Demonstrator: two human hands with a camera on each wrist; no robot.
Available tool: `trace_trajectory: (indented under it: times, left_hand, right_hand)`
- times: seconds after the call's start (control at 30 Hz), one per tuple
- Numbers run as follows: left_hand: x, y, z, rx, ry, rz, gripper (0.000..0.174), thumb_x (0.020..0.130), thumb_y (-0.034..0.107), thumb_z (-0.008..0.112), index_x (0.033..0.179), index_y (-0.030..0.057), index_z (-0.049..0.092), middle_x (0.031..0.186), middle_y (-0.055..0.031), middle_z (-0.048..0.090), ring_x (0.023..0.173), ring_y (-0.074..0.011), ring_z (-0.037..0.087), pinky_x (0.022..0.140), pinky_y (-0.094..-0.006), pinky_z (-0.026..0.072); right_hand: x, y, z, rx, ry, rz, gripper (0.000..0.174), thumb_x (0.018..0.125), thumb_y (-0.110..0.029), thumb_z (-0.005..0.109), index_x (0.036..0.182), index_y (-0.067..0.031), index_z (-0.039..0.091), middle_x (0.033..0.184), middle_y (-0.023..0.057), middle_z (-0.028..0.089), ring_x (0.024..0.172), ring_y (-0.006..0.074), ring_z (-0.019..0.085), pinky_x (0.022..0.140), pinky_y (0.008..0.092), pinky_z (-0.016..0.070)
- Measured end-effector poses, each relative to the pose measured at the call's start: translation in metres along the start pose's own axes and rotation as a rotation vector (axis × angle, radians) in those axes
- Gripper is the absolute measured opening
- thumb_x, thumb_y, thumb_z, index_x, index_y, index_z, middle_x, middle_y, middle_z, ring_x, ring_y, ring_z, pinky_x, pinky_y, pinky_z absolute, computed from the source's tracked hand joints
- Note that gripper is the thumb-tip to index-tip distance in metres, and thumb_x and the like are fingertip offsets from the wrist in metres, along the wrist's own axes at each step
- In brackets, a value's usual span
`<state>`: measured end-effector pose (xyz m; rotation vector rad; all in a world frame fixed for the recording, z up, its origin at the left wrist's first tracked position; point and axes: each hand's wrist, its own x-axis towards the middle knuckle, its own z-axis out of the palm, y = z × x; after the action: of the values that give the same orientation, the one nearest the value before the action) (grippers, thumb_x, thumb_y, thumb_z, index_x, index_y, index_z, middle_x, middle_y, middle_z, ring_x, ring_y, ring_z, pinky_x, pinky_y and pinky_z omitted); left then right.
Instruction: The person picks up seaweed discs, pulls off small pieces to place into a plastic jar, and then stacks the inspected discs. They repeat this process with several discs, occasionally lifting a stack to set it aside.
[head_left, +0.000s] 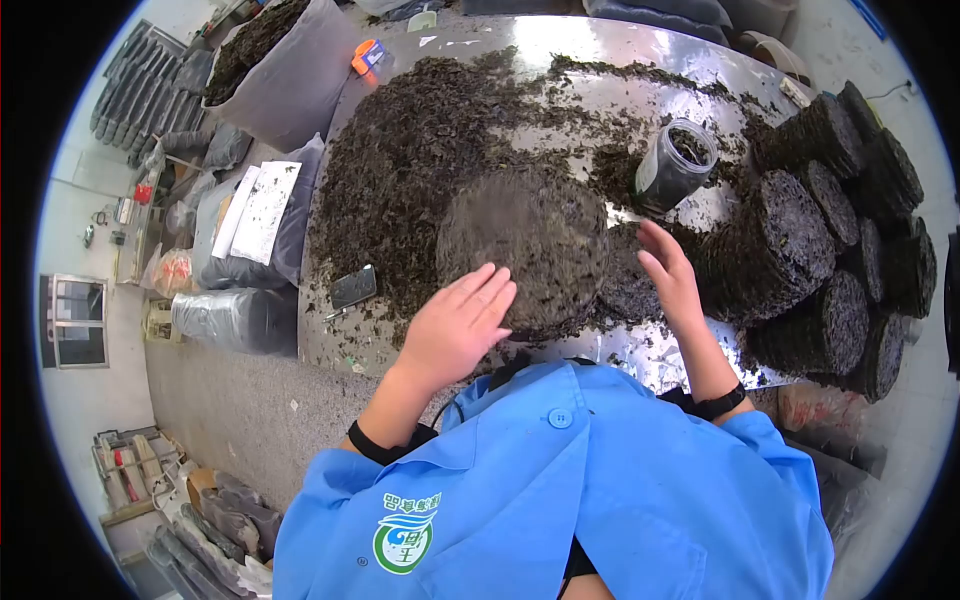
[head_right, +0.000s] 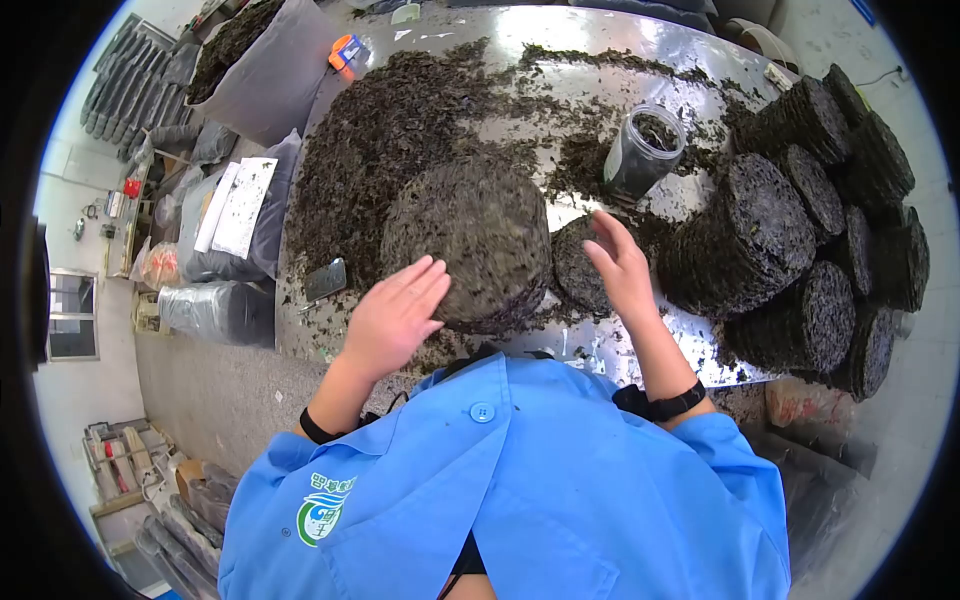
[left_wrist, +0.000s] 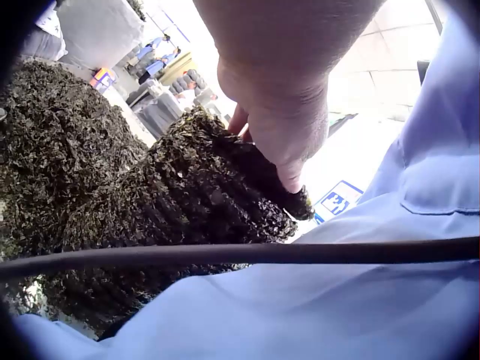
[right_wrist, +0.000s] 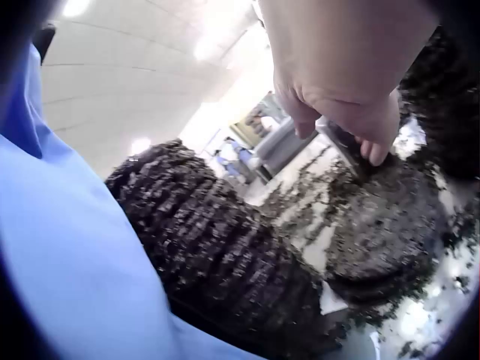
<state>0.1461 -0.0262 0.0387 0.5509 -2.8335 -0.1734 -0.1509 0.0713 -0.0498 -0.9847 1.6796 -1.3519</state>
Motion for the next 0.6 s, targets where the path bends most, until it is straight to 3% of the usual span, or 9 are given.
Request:
trace_trajectory:
  times: [0.1,0.17,0.2,0.27,0.3,0.33,0.37,0.43,0.6]
  left_hand:
    - [0.004,-0.019,-0.016,-0.184,0.372,-0.038,0.047,0.076,0.018,0.066,0.119,0.0015,0.056,0.117,-0.0143,0.061,0.104,-0.0269,0.061,0.085,-0.0355,0.0491]
    - [0.005,-0.016,-0.035,-0.387,0.596,-0.332,0.032,0.089,0.021,0.058,0.113,0.0012,0.058,0.109,-0.0128,0.064,0.095,-0.0224,0.064,0.081,-0.0351,0.0509]
    - [0.003,-0.02,-0.029,-0.379,0.601,-0.334,0.032,0.089,0.021,0.058,0.113,0.0012,0.058,0.109,-0.0128,0.064,0.095,-0.0224,0.064,0.081,-0.0351,0.0509]
    - [0.0,-0.034,-0.01,-1.411,1.012,-0.618,0.028,0.097,0.025,0.047,0.108,0.0016,0.058,0.108,-0.0097,0.064,0.096,-0.018,0.062,0.085,-0.034,0.0496]
    - [0.004,-0.031,-0.011,-1.409,1.014,-0.613,0.028,0.097,0.025,0.047,0.108,0.0016,0.058,0.108,-0.0097,0.064,0.096,-0.018,0.062,0.085,-0.034,0.0496]
    - [0.011,-0.026,-0.012,-1.602,1.007,-0.667,0.031,0.098,0.025,0.042,0.115,0.0008,0.052,0.115,-0.0102,0.06,0.102,-0.0208,0.059,0.091,-0.0378,0.0463]
    - [0.015,-0.023,-0.012,-1.797,0.988,-0.724,0.034,0.1,0.024,0.038,0.122,0.0001,0.047,0.122,-0.0106,0.056,0.109,-0.0236,0.056,0.097,-0.0415,0.0431]
    - [0.011,-0.021,-0.003,-1.88,0.947,-0.753,0.036,0.1,0.025,0.038,0.125,0.001,0.046,0.126,-0.011,0.053,0.115,-0.0236,0.052,0.1,-0.0419,0.0402]
    - [0.009,-0.01,0.012,-1.847,0.636,-0.655,0.047,0.098,0.032,0.04,0.132,-0.0001,0.039,0.136,-0.012,0.044,0.122,-0.025,0.046,0.105,-0.0437,0.0328]
  right_hand:
    - [0.012,-0.059,0.024,-0.054,-0.084,-0.221,0.056,0.088,-0.013,0.059,0.137,0.0004,0.035,0.135,0.0148,0.046,0.127,0.0251,0.042,0.106,0.0354,0.0329]
    - [0.02,-0.081,0.041,0.082,-0.114,-0.257,0.058,0.088,-0.014,0.059,0.138,-0.0001,0.033,0.135,0.0151,0.046,0.128,0.025,0.041,0.106,0.0351,0.0319]
    - [0.023,-0.087,0.048,0.218,-0.137,-0.283,0.06,0.088,-0.014,0.06,0.139,-0.0005,0.031,0.135,0.0154,0.046,0.128,0.0248,0.041,0.107,0.0348,0.031]
    - [0.028,-0.092,0.058,0.383,-0.175,-0.135,0.061,0.088,-0.015,0.06,0.14,-0.0008,0.03,0.134,0.0142,0.047,0.125,0.0228,0.043,0.104,0.0331,0.0336]
    - [0.03,-0.095,0.062,0.543,-0.205,0.025,0.063,0.088,-0.015,0.061,0.14,-0.0011,0.028,0.132,0.0131,0.047,0.122,0.0209,0.046,0.102,0.0315,0.0362]
    - [0.028,-0.101,0.065,0.62,-0.236,0.071,0.051,0.087,-0.014,0.062,0.131,-0.0011,0.041,0.119,0.007,0.057,0.102,0.0109,0.055,0.084,0.0241,0.0443]
    - [0.027,-0.102,0.063,0.622,-0.231,0.071,0.051,0.087,-0.014,0.062,0.131,-0.0011,0.041,0.119,0.007,0.057,0.102,0.0109,0.055,0.084,0.0241,0.0443]
    - [0.024,-0.1,0.059,0.604,-0.257,0.078,0.034,0.086,-0.013,0.063,0.117,-0.0028,0.053,0.1,-0.0006,0.063,0.08,0.0018,0.054,0.066,0.0176,0.0424]
    - [0.009,-0.076,0.029,0.474,-0.128,0.098,0.024,0.086,-0.009,0.063,0.108,-0.0044,0.058,0.091,-0.0036,0.064,0.072,0.0003,0.054,0.06,0.0157,0.0405]
